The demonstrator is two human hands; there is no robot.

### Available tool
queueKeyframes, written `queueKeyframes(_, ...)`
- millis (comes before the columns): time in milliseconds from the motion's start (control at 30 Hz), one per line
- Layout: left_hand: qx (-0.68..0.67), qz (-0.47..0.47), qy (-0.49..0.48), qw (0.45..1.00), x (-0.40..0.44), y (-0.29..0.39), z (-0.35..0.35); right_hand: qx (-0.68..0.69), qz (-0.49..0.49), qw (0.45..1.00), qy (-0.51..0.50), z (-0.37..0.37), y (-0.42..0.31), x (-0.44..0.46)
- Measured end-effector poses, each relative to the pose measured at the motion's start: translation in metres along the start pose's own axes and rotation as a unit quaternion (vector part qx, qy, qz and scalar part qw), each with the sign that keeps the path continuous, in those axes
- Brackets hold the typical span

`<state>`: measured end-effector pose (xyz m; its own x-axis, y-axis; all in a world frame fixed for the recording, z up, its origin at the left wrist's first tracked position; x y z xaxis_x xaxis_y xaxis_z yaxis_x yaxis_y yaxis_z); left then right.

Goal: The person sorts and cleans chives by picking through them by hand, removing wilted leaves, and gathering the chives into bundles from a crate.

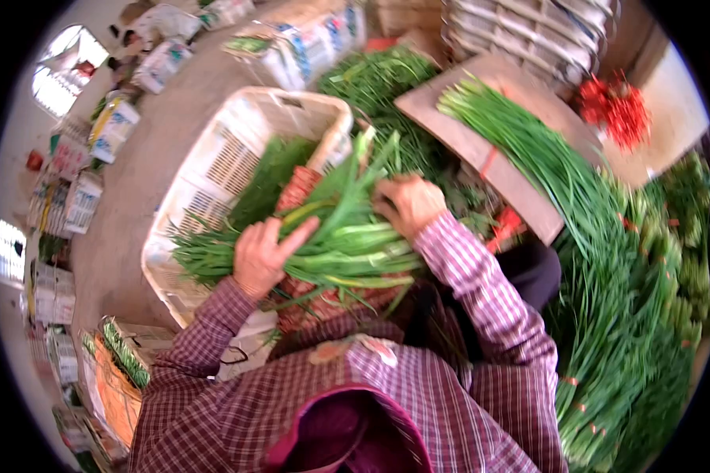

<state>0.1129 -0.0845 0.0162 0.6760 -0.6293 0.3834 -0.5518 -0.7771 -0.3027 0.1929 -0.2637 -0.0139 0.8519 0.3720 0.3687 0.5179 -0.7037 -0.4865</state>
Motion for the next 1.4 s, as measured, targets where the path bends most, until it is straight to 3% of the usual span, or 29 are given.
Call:
queueKeyframes(100, 0.016, 0.004, 0.015, 1.0, -0.007, -0.005, 0.004, -0.039, 0.008, 0.999, 0.018, -0.012, -0.014, 0.0)
queueKeyframes(167, -0.01, -0.001, 0.021, 1.0, -0.01, -0.006, 0.007, -0.013, -0.023, 0.998, 0.054, -0.025, -0.023, -0.003)
queueKeyframes(233, -0.024, -0.001, 0.013, 1.0, -0.005, -0.005, -0.009, 0.038, 0.017, 0.998, 0.046, -0.021, -0.008, -0.005)
queueKeyframes(300, -0.045, -0.001, 0.025, 0.999, -0.011, -0.006, -0.004, 0.269, 0.118, 0.955, 0.02, -0.007, 0.028, -0.01)
queueKeyframes(367, -0.035, 0.0, 0.019, 0.999, -0.005, -0.004, -0.009, 0.397, 0.146, 0.904, -0.059, -0.005, 0.034, -0.014)
queueKeyframes(500, -0.049, 0.014, 0.017, 0.999, -0.005, -0.002, -0.007, 0.414, 0.178, 0.883, -0.133, -0.026, 0.044, -0.033)
queueKeyframes(633, -0.075, -0.01, -0.003, 0.997, -0.005, -0.005, -0.001, 0.388, 0.234, 0.889, -0.069, -0.066, 0.099, -0.056)
queueKeyframes(733, -0.083, -0.02, -0.006, 0.996, -0.004, -0.006, -0.001, 0.418, 0.303, 0.852, 0.08, -0.135, 0.14, -0.084)
queueKeyframes(800, -0.088, -0.017, -0.005, 0.996, -0.002, -0.004, -0.005, 0.312, 0.299, 0.893, 0.126, -0.175, 0.173, -0.107)
queueKeyframes(833, -0.087, -0.016, -0.002, 0.996, -0.001, -0.004, -0.007, 0.296, 0.261, 0.914, 0.098, -0.18, 0.174, -0.105)
queueKeyframes(900, -0.091, -0.01, 0.0, 0.996, 0.001, -0.002, -0.007, 0.035, 0.318, 0.947, 0.018, -0.178, 0.189, -0.131)
queueKeyframes(933, -0.095, -0.014, 0.005, 0.995, 0.001, -0.002, -0.007, -0.142, 0.257, 0.956, -0.018, -0.172, 0.18, -0.132)
queueKeyframes(967, -0.099, -0.02, 0.008, 0.995, 0.001, -0.003, -0.008, -0.212, 0.276, 0.936, -0.049, -0.163, 0.168, -0.13)
queueKeyframes(1033, -0.1, -0.02, 0.003, 0.995, 0.001, -0.002, -0.006, -0.149, 0.22, 0.964, -0.011, -0.148, 0.135, -0.109)
queueKeyframes(1100, -0.085, -0.016, -0.008, 0.996, 0.0, -0.003, -0.003, 0.047, 0.201, 0.978, 0.022, -0.123, 0.113, -0.083)
queueKeyframes(1167, -0.088, -0.011, -0.013, 0.996, 0.0, -0.001, -0.003, 0.187, 0.133, 0.973, -0.038, -0.088, 0.083, -0.06)
queueKeyframes(1233, -0.093, -0.019, -0.009, 0.995, 0.0, -0.002, -0.003, 0.431, 0.181, 0.879, -0.097, -0.055, 0.061, -0.053)
queueKeyframes(1300, -0.093, -0.019, -0.009, 0.995, 0.0, -0.002, -0.002, 0.447, 0.21, 0.858, -0.142, -0.039, 0.056, -0.053)
queueKeyframes(1400, -0.092, -0.018, -0.01, 0.996, -0.001, -0.002, -0.002, 0.431, 0.232, 0.868, -0.076, -0.033, 0.077, -0.058)
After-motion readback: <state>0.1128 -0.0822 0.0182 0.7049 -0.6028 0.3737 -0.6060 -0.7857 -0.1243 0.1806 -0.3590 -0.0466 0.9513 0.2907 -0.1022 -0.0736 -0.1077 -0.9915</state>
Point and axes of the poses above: each hand's wrist, its own x-axis towards the middle knuckle, its own z-axis out of the palm, y = z × x, the point moved 10 cm from there along x, towards the middle knuckle, and after that the axes turned 2 degrees about y, right-handed, at the moved point
